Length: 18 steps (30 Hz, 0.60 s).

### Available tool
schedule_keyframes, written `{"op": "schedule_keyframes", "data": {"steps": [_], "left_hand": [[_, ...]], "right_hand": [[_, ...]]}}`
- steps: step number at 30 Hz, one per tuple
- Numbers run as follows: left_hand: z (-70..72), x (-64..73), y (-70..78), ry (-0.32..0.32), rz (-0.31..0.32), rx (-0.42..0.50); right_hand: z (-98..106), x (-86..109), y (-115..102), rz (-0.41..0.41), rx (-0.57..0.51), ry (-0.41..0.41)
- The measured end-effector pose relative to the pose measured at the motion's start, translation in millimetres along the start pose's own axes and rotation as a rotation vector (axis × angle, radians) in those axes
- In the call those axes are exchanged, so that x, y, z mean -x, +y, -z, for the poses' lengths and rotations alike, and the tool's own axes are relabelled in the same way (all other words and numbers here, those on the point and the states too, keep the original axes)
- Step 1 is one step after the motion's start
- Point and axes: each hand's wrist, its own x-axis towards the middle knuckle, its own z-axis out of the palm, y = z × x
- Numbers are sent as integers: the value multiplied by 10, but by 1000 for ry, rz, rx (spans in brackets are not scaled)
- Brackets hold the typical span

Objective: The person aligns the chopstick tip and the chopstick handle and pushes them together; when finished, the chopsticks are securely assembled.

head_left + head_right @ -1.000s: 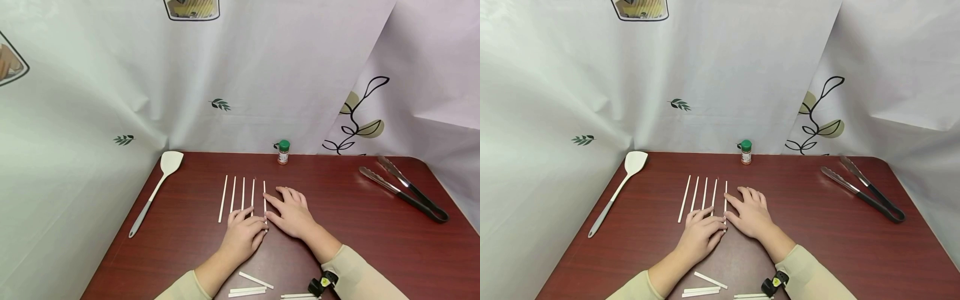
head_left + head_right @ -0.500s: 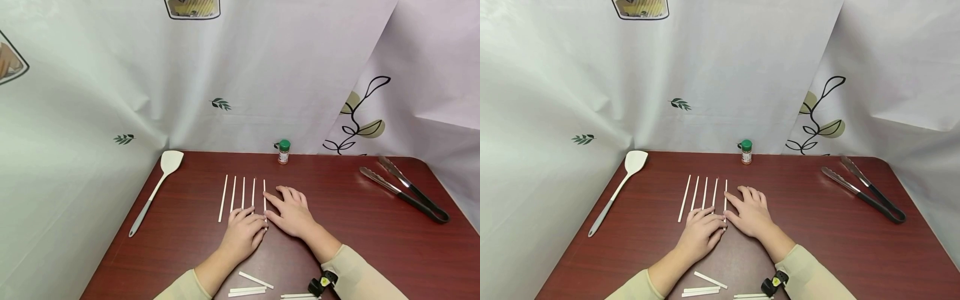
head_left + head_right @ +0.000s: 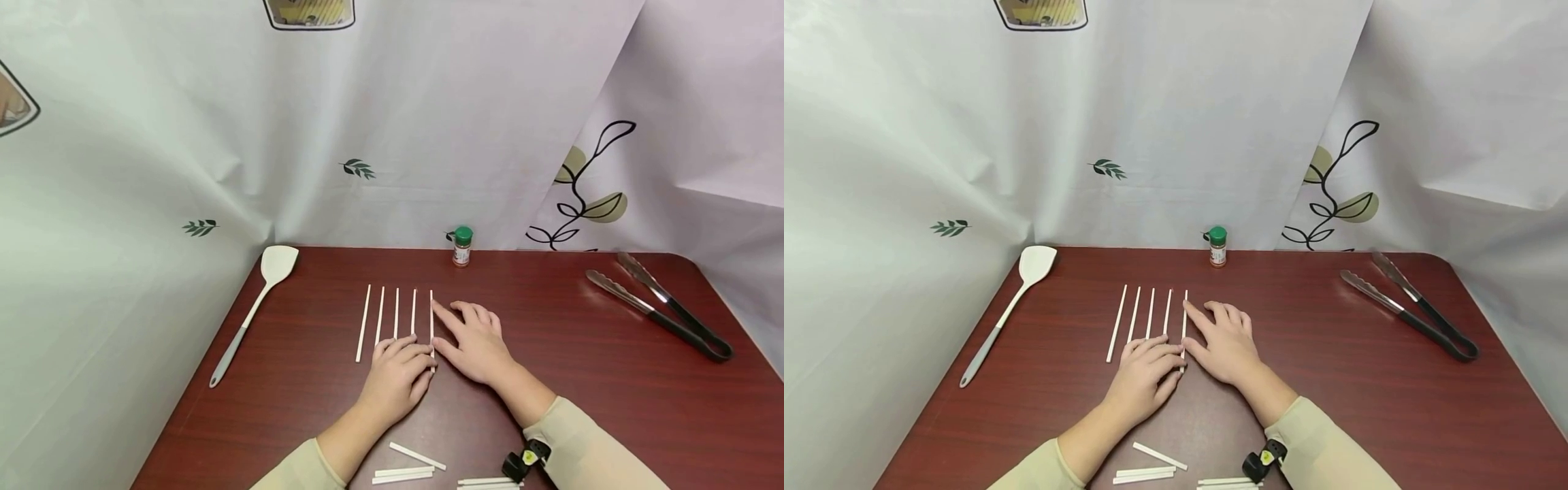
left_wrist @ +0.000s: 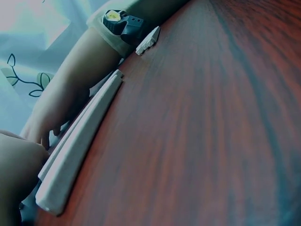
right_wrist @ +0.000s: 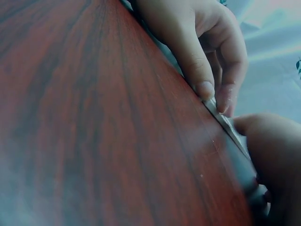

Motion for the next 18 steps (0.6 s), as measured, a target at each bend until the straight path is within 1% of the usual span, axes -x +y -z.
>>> {"op": "schedule_keyframes", "data": {"steps": [3,7,10,12,15,18], "left_hand": [[18,7,12,-4,5,26],[59,-11,26,-5,5,43],[82,8,55,-9,12,50],[101,33,70,-1,9,49],[130,84,80,21,-6,38],[168,149,87,41,-23,26]], "right_hand": [[-3,19,12,-30,-92,36],[32,52,46,-38,-202,81],[61,119,76,-30,-300,138],[83,166,87,-20,-363,176],[104,244,94,11,-416,207],[125,345,94,41,-433,221]]}}
